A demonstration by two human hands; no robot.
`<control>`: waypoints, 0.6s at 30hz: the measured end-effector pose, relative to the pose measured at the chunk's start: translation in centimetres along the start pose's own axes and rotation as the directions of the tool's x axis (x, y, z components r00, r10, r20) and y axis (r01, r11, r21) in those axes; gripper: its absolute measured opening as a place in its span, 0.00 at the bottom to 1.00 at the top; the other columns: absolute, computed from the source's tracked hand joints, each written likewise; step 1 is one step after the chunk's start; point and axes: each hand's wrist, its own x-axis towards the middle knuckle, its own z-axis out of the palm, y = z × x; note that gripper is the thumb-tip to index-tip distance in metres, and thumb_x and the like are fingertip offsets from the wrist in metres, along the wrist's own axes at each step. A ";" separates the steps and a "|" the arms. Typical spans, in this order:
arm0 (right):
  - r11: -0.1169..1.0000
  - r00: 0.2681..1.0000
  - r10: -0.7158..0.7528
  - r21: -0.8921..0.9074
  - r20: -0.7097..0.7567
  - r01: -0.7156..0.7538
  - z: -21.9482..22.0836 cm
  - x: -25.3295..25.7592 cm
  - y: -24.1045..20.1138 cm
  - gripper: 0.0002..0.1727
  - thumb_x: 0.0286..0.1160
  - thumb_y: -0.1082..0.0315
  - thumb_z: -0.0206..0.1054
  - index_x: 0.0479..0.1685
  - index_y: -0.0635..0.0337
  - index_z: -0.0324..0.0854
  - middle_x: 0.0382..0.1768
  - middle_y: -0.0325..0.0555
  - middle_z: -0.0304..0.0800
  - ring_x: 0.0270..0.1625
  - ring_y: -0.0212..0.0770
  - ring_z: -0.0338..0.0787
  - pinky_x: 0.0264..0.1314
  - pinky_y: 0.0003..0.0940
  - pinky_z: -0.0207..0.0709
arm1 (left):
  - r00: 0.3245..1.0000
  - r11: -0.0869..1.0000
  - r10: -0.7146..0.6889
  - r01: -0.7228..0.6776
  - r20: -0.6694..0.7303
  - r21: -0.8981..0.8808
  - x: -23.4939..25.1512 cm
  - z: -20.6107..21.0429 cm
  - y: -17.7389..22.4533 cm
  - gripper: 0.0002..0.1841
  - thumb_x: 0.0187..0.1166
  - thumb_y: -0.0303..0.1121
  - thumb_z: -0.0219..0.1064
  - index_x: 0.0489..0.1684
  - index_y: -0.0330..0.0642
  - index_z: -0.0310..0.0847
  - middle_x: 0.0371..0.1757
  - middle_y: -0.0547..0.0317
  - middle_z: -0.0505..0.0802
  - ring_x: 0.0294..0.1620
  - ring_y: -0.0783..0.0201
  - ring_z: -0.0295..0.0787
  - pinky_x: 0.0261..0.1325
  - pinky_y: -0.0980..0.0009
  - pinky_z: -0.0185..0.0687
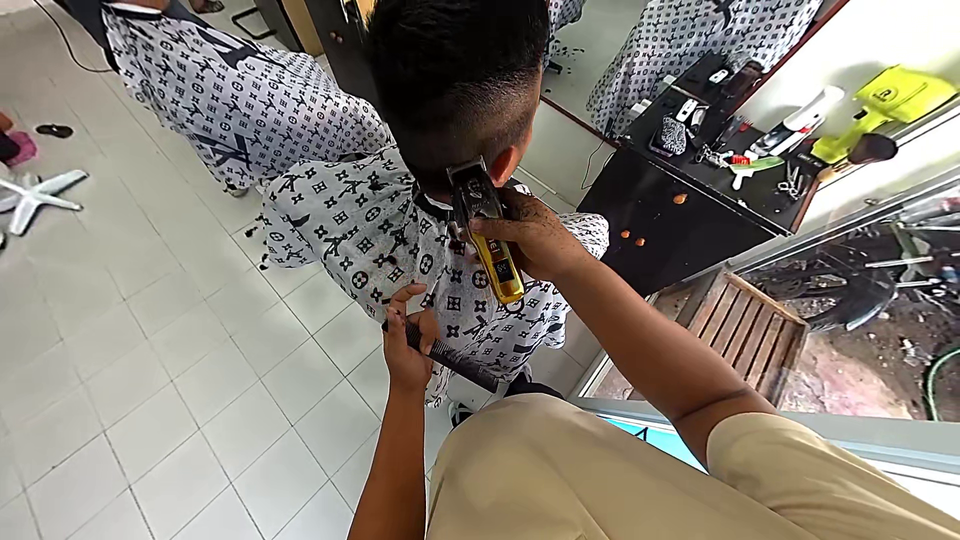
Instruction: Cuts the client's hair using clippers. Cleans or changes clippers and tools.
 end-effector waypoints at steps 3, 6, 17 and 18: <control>0.997 0.998 -0.065 -0.044 0.000 0.065 -0.3 0.2 -0.4 0.26 0.75 0.71 0.70 0.71 0.64 0.66 0.48 0.52 0.88 0.42 0.45 0.94 0.47 0.43 0.93 | 0.999 0.999 -0.039 0.040 0.033 -0.023 -0.2 0.6 -0.3 0.28 0.82 0.66 0.54 0.65 0.57 0.83 0.14 0.76 0.82 0.15 0.81 0.76 0.27 0.82 0.77; 0.998 0.999 -0.039 -0.047 0.016 0.040 -0.7 0.1 -0.4 0.27 0.75 0.72 0.70 0.72 0.63 0.66 0.48 0.52 0.88 0.42 0.45 0.94 0.46 0.43 0.93 | 0.995 0.996 -0.076 0.079 0.061 -0.042 -0.2 1.1 -0.9 0.28 0.80 0.66 0.57 0.64 0.56 0.83 0.14 0.76 0.82 0.15 0.81 0.76 0.27 0.83 0.77; 0.980 0.998 -0.050 -0.190 0.025 0.054 -1.8 0.4 -1.7 0.27 0.73 0.72 0.73 0.71 0.65 0.69 0.47 0.52 0.89 0.41 0.44 0.94 0.45 0.40 0.93 | 0.988 0.996 -0.084 0.088 0.133 -0.022 0.1 0.2 1.1 0.31 0.80 0.70 0.51 0.55 0.60 0.90 0.14 0.81 0.81 0.14 0.84 0.72 0.23 0.84 0.71; 0.973 0.997 -0.072 -0.216 0.024 0.076 -1.7 0.4 -1.9 0.28 0.73 0.71 0.73 0.71 0.65 0.69 0.47 0.51 0.89 0.41 0.43 0.94 0.46 0.40 0.93 | 0.988 0.979 -0.054 0.081 0.145 -0.187 0.5 0.5 2.2 0.32 0.83 0.69 0.48 0.56 0.57 0.90 0.13 0.79 0.79 0.13 0.81 0.71 0.23 0.82 0.70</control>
